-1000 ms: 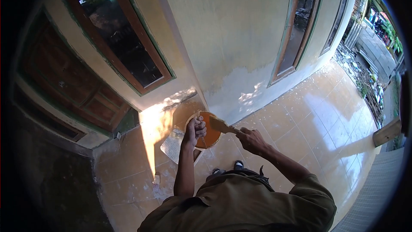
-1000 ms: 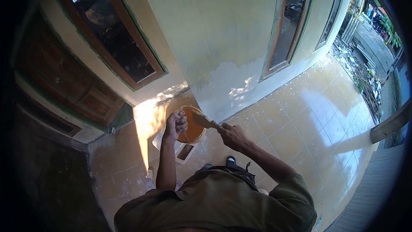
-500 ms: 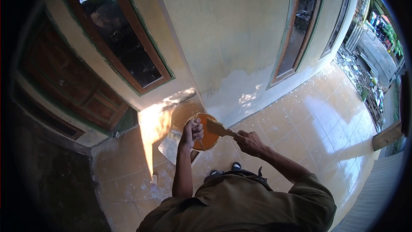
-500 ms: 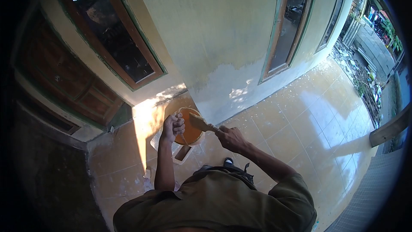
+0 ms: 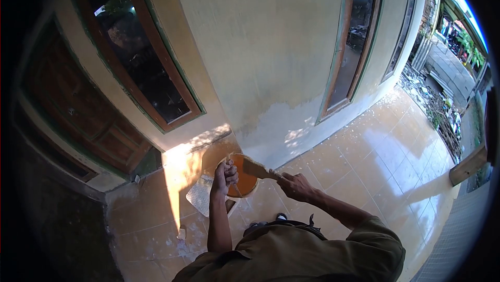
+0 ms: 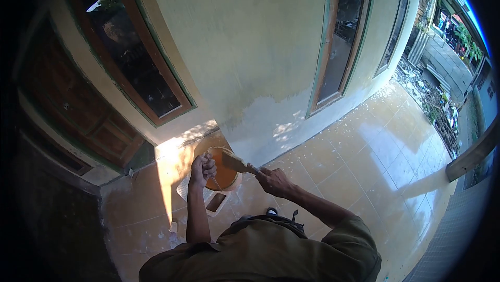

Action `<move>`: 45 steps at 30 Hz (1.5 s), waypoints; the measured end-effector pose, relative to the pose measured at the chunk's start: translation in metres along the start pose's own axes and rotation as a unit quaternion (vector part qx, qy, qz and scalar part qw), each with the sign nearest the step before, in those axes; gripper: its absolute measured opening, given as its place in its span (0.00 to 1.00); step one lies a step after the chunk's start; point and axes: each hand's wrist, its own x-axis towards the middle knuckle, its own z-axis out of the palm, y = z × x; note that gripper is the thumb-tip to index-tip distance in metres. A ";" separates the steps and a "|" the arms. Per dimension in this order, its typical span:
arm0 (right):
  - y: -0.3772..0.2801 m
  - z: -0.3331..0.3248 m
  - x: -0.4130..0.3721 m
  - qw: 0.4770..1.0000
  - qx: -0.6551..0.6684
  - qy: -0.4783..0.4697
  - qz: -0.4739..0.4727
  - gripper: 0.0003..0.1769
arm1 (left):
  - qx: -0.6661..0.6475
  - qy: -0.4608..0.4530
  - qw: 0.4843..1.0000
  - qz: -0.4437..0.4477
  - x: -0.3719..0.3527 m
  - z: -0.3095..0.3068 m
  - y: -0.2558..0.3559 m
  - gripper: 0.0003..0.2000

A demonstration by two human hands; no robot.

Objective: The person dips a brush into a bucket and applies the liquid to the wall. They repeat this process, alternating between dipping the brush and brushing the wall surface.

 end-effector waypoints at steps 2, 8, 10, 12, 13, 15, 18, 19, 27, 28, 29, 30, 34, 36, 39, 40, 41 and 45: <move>-0.001 -0.006 0.004 0.999 -0.028 -0.021 0.016 0.25 | 0.020 -0.001 1.000 -0.006 -0.001 0.004 0.002 0.03; 0.016 -0.006 0.026 0.985 0.109 -0.002 0.133 0.18 | -0.020 0.013 0.999 0.032 -0.002 0.005 0.011 0.03; 0.009 -0.011 0.042 0.974 0.147 -0.001 0.173 0.15 | -0.019 0.017 0.999 0.044 -0.006 0.010 0.018 0.03; 0.008 -0.012 0.057 0.954 0.240 0.059 0.170 0.13 | -0.020 0.021 0.998 0.057 -0.010 0.014 0.025 0.04; 0.009 -0.011 0.068 0.945 0.274 0.072 0.161 0.13 | -0.017 0.019 0.998 0.066 -0.012 0.015 0.028 0.04; 0.007 -0.018 0.091 0.942 0.275 0.112 0.158 0.14 | -0.009 0.024 0.996 0.081 -0.018 0.018 0.034 0.04; -0.007 -0.037 0.138 0.938 0.245 0.227 0.096 0.15 | -0.018 0.026 0.995 0.095 -0.023 0.015 0.038 0.06; -0.018 -0.048 0.155 0.932 0.226 0.278 0.063 0.16 | -0.011 0.057 0.994 0.095 -0.026 0.016 0.040 0.07; -0.055 -0.119 0.279 0.893 0.130 0.424 -0.074 0.15 | -0.016 0.080 0.990 0.113 -0.045 0.000 0.048 0.07; -0.056 -0.125 0.290 0.894 0.133 0.422 -0.076 0.15 | -0.017 0.081 0.990 0.113 -0.048 -0.002 0.049 0.07; -0.059 -0.130 0.301 0.896 0.097 0.426 -0.078 0.13 | -0.017 0.084 0.990 0.115 -0.051 -0.005 0.051 0.07; -0.060 -0.132 0.311 0.897 0.061 0.430 -0.079 0.10 | -0.003 0.081 0.991 0.110 -0.054 -0.009 0.053 0.06; -0.057 -0.128 0.339 0.887 0.030 0.448 -0.112 0.09 | 0.016 0.082 0.991 0.108 -0.060 -0.021 0.056 0.06; -0.056 -0.118 0.337 0.915 -0.006 0.400 -0.054 0.11 | 0.012 0.078 0.991 0.110 -0.063 -0.028 0.059 0.06; -0.053 -0.096 0.319 0.933 0.008 0.360 -0.012 0.11 | 0.008 0.075 0.991 0.107 -0.062 -0.038 0.065 0.05; -0.051 -0.087 0.310 0.939 0.007 0.343 0.003 0.12 | 0.008 0.076 0.992 0.105 -0.061 -0.040 0.068 0.05; -0.049 -0.078 0.299 0.945 0.005 0.328 0.018 0.14 | 0.008 0.074 0.992 0.102 -0.059 -0.044 0.069 0.05; -0.027 -0.028 0.248 0.966 -0.003 0.240 0.098 0.16 | -0.022 0.066 0.994 0.090 -0.052 -0.056 0.077 0.05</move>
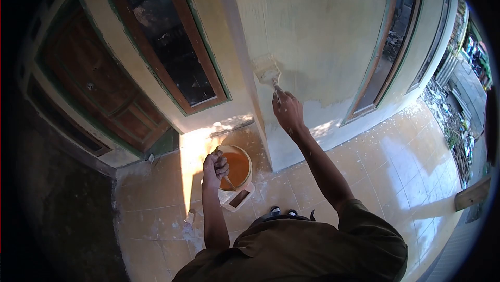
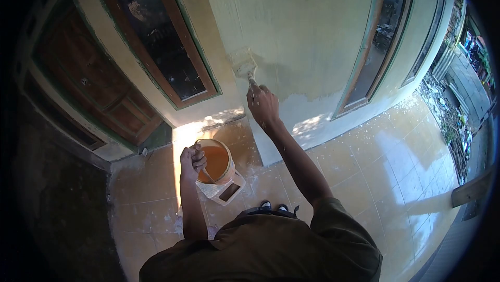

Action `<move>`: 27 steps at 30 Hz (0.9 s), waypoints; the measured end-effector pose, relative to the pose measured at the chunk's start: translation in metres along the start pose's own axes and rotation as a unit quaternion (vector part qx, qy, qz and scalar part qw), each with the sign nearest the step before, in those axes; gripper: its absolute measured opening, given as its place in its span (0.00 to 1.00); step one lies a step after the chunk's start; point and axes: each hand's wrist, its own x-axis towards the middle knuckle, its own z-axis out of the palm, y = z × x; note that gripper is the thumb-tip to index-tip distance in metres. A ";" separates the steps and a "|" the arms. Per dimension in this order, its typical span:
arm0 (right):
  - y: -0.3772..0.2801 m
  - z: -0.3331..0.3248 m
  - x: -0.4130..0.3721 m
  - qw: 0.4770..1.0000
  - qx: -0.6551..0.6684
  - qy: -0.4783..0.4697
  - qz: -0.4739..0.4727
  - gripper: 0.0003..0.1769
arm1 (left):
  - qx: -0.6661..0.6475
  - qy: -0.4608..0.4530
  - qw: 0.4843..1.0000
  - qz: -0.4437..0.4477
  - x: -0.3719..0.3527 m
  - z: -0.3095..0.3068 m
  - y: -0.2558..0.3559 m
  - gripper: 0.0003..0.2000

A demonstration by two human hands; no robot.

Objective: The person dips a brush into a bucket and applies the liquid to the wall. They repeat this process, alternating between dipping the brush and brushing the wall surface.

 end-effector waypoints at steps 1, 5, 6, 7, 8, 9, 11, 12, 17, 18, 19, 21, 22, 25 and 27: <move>0.005 -0.002 -0.015 1.000 -0.003 0.000 0.004 0.16 | -0.006 0.013 1.000 0.000 0.001 -0.002 0.001 0.05; -0.001 -0.016 -0.026 0.999 0.026 0.010 0.016 0.15 | 0.009 -0.007 1.000 0.011 0.012 -0.012 0.009 0.04; -0.010 -0.027 -0.019 0.998 0.039 0.040 -0.009 0.15 | 0.014 0.005 1.000 0.013 0.014 -0.008 0.012 0.04; -0.023 -0.038 -0.005 0.995 0.055 0.075 -0.031 0.15 | 0.016 0.002 1.000 0.009 0.017 -0.005 0.014 0.04; -0.038 -0.048 0.015 0.990 0.072 0.110 -0.054 0.16 | 0.026 0.003 1.000 0.011 0.020 -0.003 0.016 0.04; -0.049 -0.058 0.034 0.984 0.083 0.136 -0.080 0.16 | 0.037 0.003 0.999 0.013 0.022 -0.002 0.018 0.04; -0.072 -0.076 0.074 0.972 0.085 0.182 -0.121 0.14 | 0.036 -0.008 0.999 0.015 0.026 -0.001 0.021 0.04; -0.082 -0.083 0.092 0.967 0.077 0.203 -0.135 0.12 | 0.033 -0.014 0.999 0.017 0.028 -0.002 0.023 0.04; -0.085 -0.077 0.142 0.968 0.006 0.194 -0.162 0.12 | 0.039 -0.015 0.999 0.010 0.034 -0.007 0.021 0.04; -0.081 -0.071 0.138 0.968 0.006 0.194 -0.159 0.12 | 0.041 -0.006 0.999 0.008 0.035 -0.007 0.022 0.04; -0.074 -0.063 0.128 0.974 0.000 0.179 -0.137 0.12 | 0.043 -0.006 0.999 0.006 0.036 -0.010 0.022 0.04; -0.057 -0.044 0.102 0.985 -0.006 0.143 -0.097 0.12 | 0.038 -0.018 0.999 -0.003 0.039 -0.016 0.020 0.04; -0.047 -0.033 0.083 0.990 -0.005 0.122 -0.076 0.12 | 0.038 -0.024 0.999 -0.012 0.040 -0.017 0.020 0.04; -0.006 0.010 0.018 0.997 -0.018 0.071 -0.034 0.10 | 0.049 -0.023 0.998 -0.034 0.046 -0.019 0.019 0.04; 0.017 0.033 -0.024 1.000 -0.012 0.017 0.022 0.09 | 0.044 -0.024 0.998 -0.045 0.050 -0.024 0.018 0.04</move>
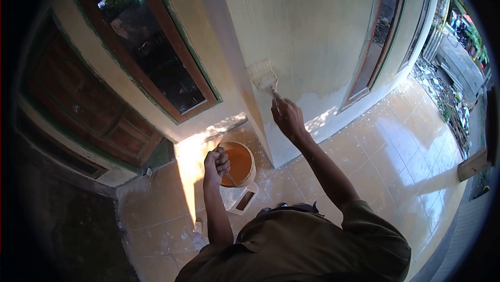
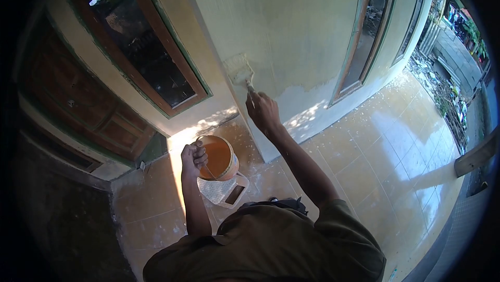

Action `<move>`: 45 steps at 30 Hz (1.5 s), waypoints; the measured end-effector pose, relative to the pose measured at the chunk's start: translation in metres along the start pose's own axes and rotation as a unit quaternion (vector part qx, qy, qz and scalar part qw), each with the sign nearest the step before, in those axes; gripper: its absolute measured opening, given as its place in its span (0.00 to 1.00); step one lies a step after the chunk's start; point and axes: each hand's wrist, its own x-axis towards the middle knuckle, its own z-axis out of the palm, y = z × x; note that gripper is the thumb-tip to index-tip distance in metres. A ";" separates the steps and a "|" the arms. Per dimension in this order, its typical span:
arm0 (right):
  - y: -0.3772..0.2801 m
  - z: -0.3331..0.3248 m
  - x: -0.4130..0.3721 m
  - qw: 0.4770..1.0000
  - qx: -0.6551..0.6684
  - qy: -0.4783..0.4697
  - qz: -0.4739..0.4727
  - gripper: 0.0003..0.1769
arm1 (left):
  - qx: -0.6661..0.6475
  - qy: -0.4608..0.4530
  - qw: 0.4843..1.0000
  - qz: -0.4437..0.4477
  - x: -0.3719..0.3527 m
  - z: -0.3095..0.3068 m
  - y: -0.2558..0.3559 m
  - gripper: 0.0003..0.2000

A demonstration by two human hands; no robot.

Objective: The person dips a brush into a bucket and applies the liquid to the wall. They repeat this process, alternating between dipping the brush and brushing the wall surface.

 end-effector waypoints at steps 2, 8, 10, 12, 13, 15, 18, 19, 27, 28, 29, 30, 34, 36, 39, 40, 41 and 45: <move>0.014 0.014 -0.036 0.998 -0.007 -0.039 0.046 0.10 | -0.005 -0.001 1.000 -0.012 0.005 -0.003 -0.003 0.04; 0.047 0.040 -0.078 0.973 -0.075 -0.178 0.130 0.10 | -0.013 -0.008 1.000 -0.012 0.008 -0.009 -0.004 0.04; 0.048 0.041 -0.072 0.964 -0.100 -0.209 0.132 0.10 | -0.013 0.007 1.000 -0.009 0.007 -0.012 -0.003 0.04; 0.046 0.041 -0.058 0.966 -0.083 -0.203 0.137 0.10 | -0.013 0.000 1.000 -0.004 0.006 -0.013 -0.002 0.04; 0.043 0.039 -0.046 0.968 -0.066 -0.196 0.143 0.09 | -0.013 -0.009 1.000 0.000 0.006 -0.013 -0.001 0.04; 0.038 0.032 -0.022 0.973 -0.051 -0.189 0.125 0.09 | -0.020 -0.007 1.000 0.003 0.007 -0.014 -0.001 0.04; 0.019 0.006 0.010 0.980 -0.013 -0.171 0.098 0.08 | -0.014 0.009 1.000 0.009 0.003 -0.007 0.003 0.04; 0.009 -0.008 0.019 0.982 0.008 -0.163 0.090 0.08 | -0.004 0.025 1.000 0.011 0.001 -0.005 0.004 0.04; -0.103 -0.128 0.089 0.992 0.106 0.058 -0.045 0.11 | -0.019 -0.001 1.000 0.007 0.006 -0.016 0.000 0.04; -0.110 -0.131 0.103 0.985 0.122 0.102 -0.067 0.11 | -0.018 0.008 1.000 0.007 0.006 -0.016 0.001 0.03; -0.115 -0.131 0.118 0.977 0.125 0.137 -0.105 0.11 | -0.015 0.007 1.000 0.006 0.006 -0.016 0.002 0.03; -0.118 -0.129 0.133 0.967 0.126 0.172 -0.141 0.12 | -0.014 0.004 1.000 0.009 0.006 -0.016 0.002 0.03; -0.092 -0.092 0.160 0.962 0.069 0.194 -0.181 0.15 | -0.003 0.028 0.999 0.028 0.001 -0.008 0.004 0.04; -0.072 -0.067 0.144 0.975 0.039 0.167 -0.141 0.18 | -0.008 0.028 0.999 0.028 -0.002 -0.010 0.005 0.04; -0.033 -0.026 0.087 0.987 0.050 0.127 -0.083 0.20 | -0.018 0.032 0.999 0.020 -0.004 -0.014 0.003 0.04; -0.018 -0.011 0.064 0.990 0.053 0.113 -0.065 0.20 | -0.019 0.034 0.999 0.013 -0.004 -0.015 0.002 0.04; 0.002 0.006 0.040 0.995 0.050 0.080 -0.043 0.21 | -0.020 0.036 0.999 0.011 -0.004 -0.015 0.001 0.04; 0.062 0.061 -0.051 0.997 0.056 -0.026 0.040 0.18 | -0.019 0.041 0.999 -0.013 -0.002 -0.018 -0.003 0.03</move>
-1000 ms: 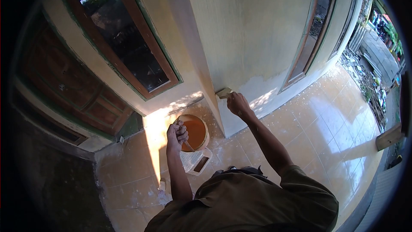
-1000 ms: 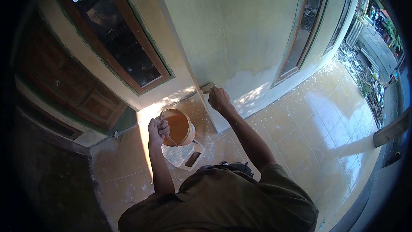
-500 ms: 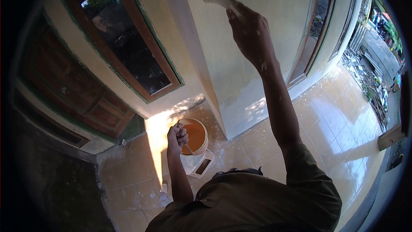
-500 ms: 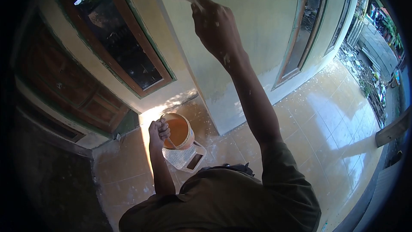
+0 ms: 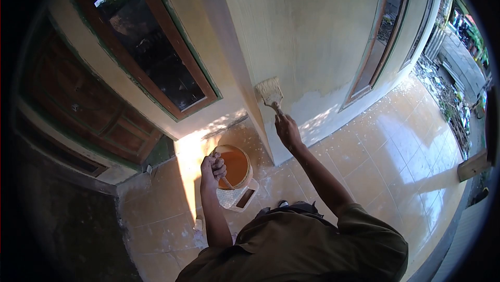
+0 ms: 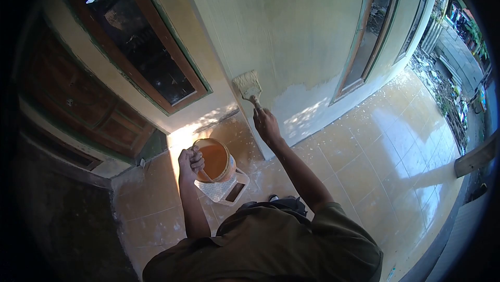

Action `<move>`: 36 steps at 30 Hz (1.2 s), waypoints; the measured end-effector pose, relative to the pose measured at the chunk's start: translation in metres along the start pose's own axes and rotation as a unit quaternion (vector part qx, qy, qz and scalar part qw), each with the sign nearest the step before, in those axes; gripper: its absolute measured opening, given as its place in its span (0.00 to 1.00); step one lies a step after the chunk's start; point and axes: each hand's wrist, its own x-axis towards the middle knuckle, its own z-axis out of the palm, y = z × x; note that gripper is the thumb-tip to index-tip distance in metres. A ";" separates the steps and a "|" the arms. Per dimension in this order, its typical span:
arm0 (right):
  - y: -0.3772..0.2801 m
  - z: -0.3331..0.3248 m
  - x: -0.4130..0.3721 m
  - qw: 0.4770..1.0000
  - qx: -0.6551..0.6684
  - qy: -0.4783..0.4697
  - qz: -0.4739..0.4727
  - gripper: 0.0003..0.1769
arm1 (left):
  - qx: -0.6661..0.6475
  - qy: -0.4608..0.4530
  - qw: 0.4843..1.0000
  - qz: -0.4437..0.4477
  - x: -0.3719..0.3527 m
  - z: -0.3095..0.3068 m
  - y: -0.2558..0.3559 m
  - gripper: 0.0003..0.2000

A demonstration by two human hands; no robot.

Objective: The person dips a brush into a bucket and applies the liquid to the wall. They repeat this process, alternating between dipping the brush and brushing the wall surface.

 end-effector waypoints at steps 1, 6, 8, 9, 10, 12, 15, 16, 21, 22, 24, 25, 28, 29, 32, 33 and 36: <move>0.012 0.009 -0.017 1.000 0.010 -0.017 0.019 0.16 | 0.000 -0.004 1.000 -0.006 0.000 -0.001 0.000 0.03; 0.069 0.043 -0.082 0.990 -0.013 -0.104 0.092 0.17 | 0.008 0.000 1.000 -0.019 -0.004 0.000 -0.003 0.03; 0.078 0.046 -0.093 0.979 -0.055 -0.144 0.134 0.15 | 0.010 0.007 1.000 -0.019 -0.006 -0.001 -0.004 0.03; 0.080 0.046 -0.093 0.979 -0.055 -0.145 0.133 0.15 | 0.010 0.004 1.000 -0.017 -0.007 -0.003 -0.004 0.03; 0.082 0.045 -0.092 0.975 -0.067 -0.160 0.140 0.12 | 0.009 0.000 1.000 -0.014 -0.008 -0.003 -0.004 0.03; 0.080 0.043 -0.084 0.971 -0.079 -0.175 0.145 0.11 | 0.007 0.004 1.000 -0.012 -0.010 -0.003 -0.004 0.03; 0.045 0.023 -0.033 0.982 -0.023 -0.142 0.120 0.08 | 0.000 0.003 1.000 -0.008 -0.009 -0.006 -0.004 0.03; 0.043 0.021 -0.014 0.982 -0.027 -0.159 0.102 0.08 | 0.000 -0.003 1.000 -0.009 -0.009 -0.007 -0.003 0.03; -0.046 -0.063 0.062 0.973 0.077 -0.155 0.152 0.15 | 0.010 -0.001 1.000 0.005 -0.013 -0.005 0.003 0.04; -0.066 -0.082 0.075 0.969 0.091 -0.153 0.169 0.16 | 0.015 -0.001 1.000 0.015 -0.012 -0.006 0.004 0.04; -0.104 -0.124 0.098 0.973 0.091 -0.161 0.135 0.20 | 0.011 -0.003 1.000 0.026 -0.016 -0.003 0.005 0.04; -0.121 -0.140 0.106 0.978 0.108 -0.140 0.113 0.22 | 0.009 -0.003 0.999 0.037 -0.017 -0.002 0.006 0.05; -0.163 -0.180 0.128 0.991 0.110 -0.074 0.015 0.25 | 0.009 -0.017 0.999 0.039 -0.016 -0.006 0.007 0.04; -0.169 -0.187 0.136 0.995 0.083 -0.027 -0.039 0.25 | 0.009 -0.020 0.999 0.044 -0.017 -0.007 0.007 0.04; -0.192 -0.201 0.166 0.988 0.104 0.048 -0.103 0.24 | 0.015 -0.013 0.999 0.050 -0.018 -0.006 0.009 0.04; -0.197 -0.203 0.179 0.976 0.093 0.104 -0.165 0.22 | 0.017 -0.015 0.998 0.051 -0.018 -0.007 0.010 0.04; -0.216 -0.204 0.203 0.938 0.004 0.223 -0.264 0.20 | 0.013 -0.011 0.999 0.048 -0.018 -0.010 0.011 0.04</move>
